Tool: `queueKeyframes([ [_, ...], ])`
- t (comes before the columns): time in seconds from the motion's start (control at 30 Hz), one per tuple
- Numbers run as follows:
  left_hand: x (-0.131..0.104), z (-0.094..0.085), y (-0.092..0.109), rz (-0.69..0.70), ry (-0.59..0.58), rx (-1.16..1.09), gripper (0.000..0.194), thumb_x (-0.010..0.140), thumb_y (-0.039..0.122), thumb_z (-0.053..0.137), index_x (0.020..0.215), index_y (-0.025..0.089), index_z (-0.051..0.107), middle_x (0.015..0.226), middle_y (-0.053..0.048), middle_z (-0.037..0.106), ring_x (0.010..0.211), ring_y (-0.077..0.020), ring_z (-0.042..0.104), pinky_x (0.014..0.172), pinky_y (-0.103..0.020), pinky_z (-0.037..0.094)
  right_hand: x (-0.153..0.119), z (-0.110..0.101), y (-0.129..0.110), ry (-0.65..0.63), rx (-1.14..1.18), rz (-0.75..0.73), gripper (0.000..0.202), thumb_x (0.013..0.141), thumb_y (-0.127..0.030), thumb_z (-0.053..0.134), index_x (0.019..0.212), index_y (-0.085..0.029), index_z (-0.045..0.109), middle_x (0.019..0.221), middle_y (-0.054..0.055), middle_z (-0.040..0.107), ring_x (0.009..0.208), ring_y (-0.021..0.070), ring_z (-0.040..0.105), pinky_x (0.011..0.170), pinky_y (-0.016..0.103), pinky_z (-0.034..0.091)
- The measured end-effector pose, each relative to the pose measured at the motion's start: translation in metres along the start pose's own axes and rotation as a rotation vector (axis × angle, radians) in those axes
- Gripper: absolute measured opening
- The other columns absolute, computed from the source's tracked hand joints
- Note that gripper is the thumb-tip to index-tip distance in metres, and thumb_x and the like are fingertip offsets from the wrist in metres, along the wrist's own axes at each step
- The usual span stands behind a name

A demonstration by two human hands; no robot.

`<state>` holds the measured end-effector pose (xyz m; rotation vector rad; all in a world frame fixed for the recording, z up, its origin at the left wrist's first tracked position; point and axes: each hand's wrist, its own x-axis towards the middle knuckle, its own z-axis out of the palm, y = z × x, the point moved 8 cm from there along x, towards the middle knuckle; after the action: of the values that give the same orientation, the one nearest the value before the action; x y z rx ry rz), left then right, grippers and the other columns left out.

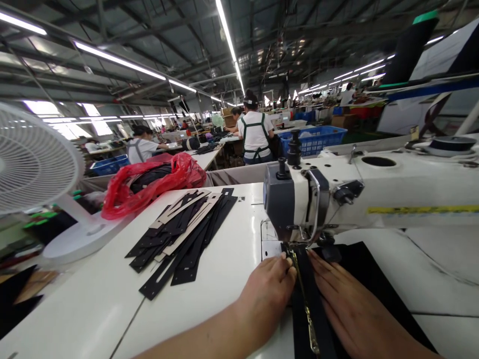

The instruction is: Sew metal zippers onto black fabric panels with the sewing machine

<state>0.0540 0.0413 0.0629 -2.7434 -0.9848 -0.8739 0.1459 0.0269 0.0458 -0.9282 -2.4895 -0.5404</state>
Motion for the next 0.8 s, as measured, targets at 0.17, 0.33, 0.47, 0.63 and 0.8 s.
queueKeyframes([
  [0.17,-0.0023,0.0023,0.0003,0.019,0.001,-0.006,0.024,0.092,0.012,0.040,0.098,0.004,0.061,0.096,-0.015,0.063,0.099,-0.0245,0.060,0.090,-0.036,0.051,-0.0067,0.0009,-0.0020,0.024,-0.002,-0.006,0.056,0.080,-0.011,0.039,0.135,-0.002,0.034,0.127,0.018,0.051,0.115,0.0240,0.051,0.091,0.043,0.048],
  [0.33,-0.0036,0.0024,0.0011,0.037,0.001,0.007,0.027,0.094,0.013,0.036,0.101,0.004,0.060,0.098,-0.016,0.063,0.101,-0.0234,0.060,0.089,-0.036,0.052,-0.0086,0.0000,-0.0026,0.001,0.026,0.015,0.054,0.080,-0.011,0.039,0.133,-0.002,0.038,0.126,0.019,0.052,0.114,0.0246,0.052,0.091,0.043,0.048],
  [0.47,-0.0029,0.0028,0.0031,0.034,-0.025,0.027,0.029,0.095,0.013,0.033,0.103,0.004,0.059,0.101,-0.017,0.062,0.100,-0.0229,0.060,0.087,-0.038,0.053,-0.0051,0.0007,-0.0016,-0.060,0.050,0.034,0.049,0.082,-0.011,0.039,0.129,-0.002,0.044,0.125,0.020,0.052,0.116,0.0253,0.051,0.092,0.044,0.048],
  [0.63,-0.0024,0.0032,0.0044,0.027,-0.027,0.034,0.026,0.094,0.012,0.035,0.102,0.004,0.059,0.097,-0.016,0.062,0.100,-0.0234,0.060,0.087,-0.038,0.053,-0.0003,-0.0023,-0.0006,-0.089,0.086,0.039,0.045,0.082,-0.011,0.038,0.125,-0.002,0.048,0.125,0.021,0.053,0.116,0.0251,0.050,0.094,0.044,0.046],
  [0.8,-0.0022,0.0034,0.0052,0.030,-0.015,0.051,0.027,0.095,0.012,0.034,0.098,0.003,0.059,0.095,-0.017,0.062,0.096,-0.0234,0.061,0.084,-0.037,0.054,-0.0012,0.0000,0.0005,-0.101,0.111,0.051,0.046,0.082,-0.010,0.038,0.127,-0.003,0.047,0.127,0.020,0.051,0.119,0.0246,0.047,0.097,0.045,0.043],
])
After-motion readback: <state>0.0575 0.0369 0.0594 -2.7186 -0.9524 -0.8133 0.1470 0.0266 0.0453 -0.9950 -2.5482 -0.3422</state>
